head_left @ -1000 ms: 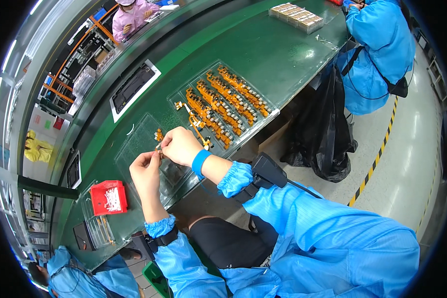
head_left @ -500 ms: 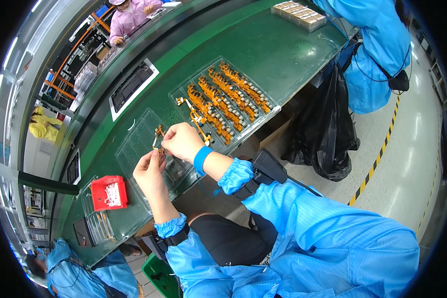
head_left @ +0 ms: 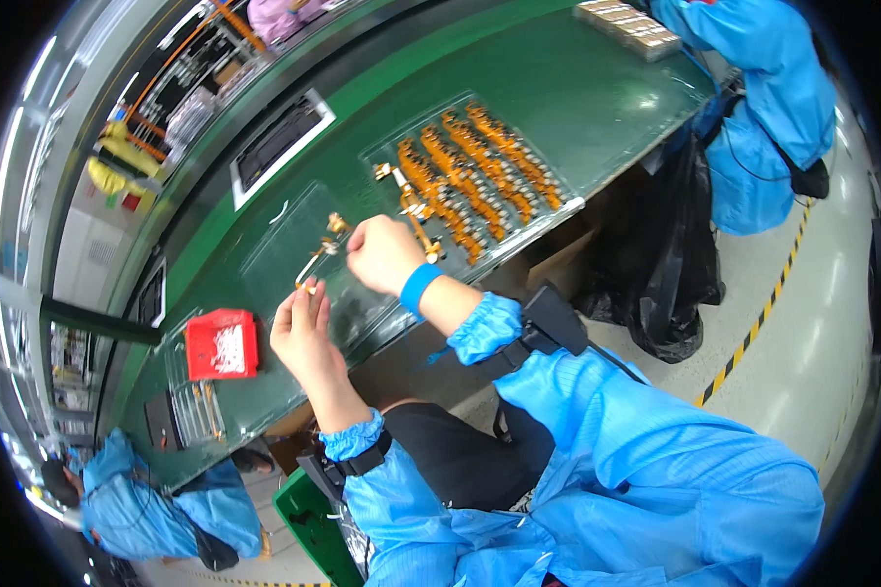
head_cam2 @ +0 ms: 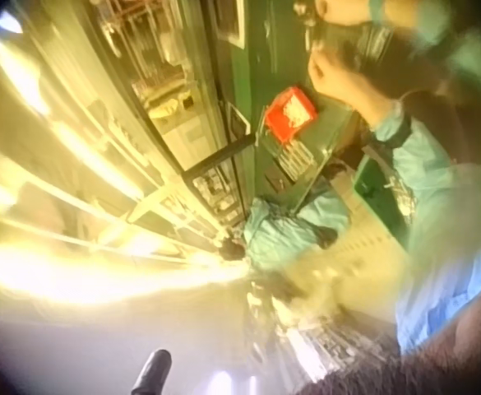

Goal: Assembling small electronic parts and flex cables at a factory workstation.

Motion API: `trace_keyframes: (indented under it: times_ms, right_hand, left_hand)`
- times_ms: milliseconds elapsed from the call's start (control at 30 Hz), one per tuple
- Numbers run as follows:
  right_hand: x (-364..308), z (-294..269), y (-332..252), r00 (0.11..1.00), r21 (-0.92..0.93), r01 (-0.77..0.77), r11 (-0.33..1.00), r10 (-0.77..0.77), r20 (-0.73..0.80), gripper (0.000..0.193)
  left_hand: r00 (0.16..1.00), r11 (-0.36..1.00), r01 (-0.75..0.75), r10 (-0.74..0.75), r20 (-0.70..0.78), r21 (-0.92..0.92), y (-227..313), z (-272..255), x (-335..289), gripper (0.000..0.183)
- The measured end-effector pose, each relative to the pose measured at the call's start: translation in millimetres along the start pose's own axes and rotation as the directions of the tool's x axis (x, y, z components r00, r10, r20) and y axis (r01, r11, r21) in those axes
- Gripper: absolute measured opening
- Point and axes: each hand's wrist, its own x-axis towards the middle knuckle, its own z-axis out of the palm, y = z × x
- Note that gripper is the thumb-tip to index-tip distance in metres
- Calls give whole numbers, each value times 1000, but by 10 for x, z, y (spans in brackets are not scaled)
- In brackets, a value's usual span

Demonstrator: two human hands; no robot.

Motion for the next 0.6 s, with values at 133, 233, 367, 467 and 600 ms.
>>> trace_keyframes:
  times_ms: [133,233,367,467,600]
  right_hand:
    - [-100,-88,-207,995,-289,96,952,-94,23,12]
    - [-102,-69,-209,984,-398,180,900,-161,80,11]
    - [-180,11,-155,958,-458,286,842,-254,132,11]
    - [-217,66,-130,951,-539,308,784,-257,169,12]
    - [-245,140,-171,949,-561,314,766,-266,168,15]
  left_hand:
    - [1000,1000,11,-10,13,-18,135,-74,41,21]
    - [999,999,-36,37,28,-38,271,-47,51,18]
    - [986,984,-162,164,16,-80,572,-104,32,15]
    - [965,957,-206,233,120,-203,892,-181,-71,16]
    - [934,943,-288,316,168,-168,1176,-517,-423,17]
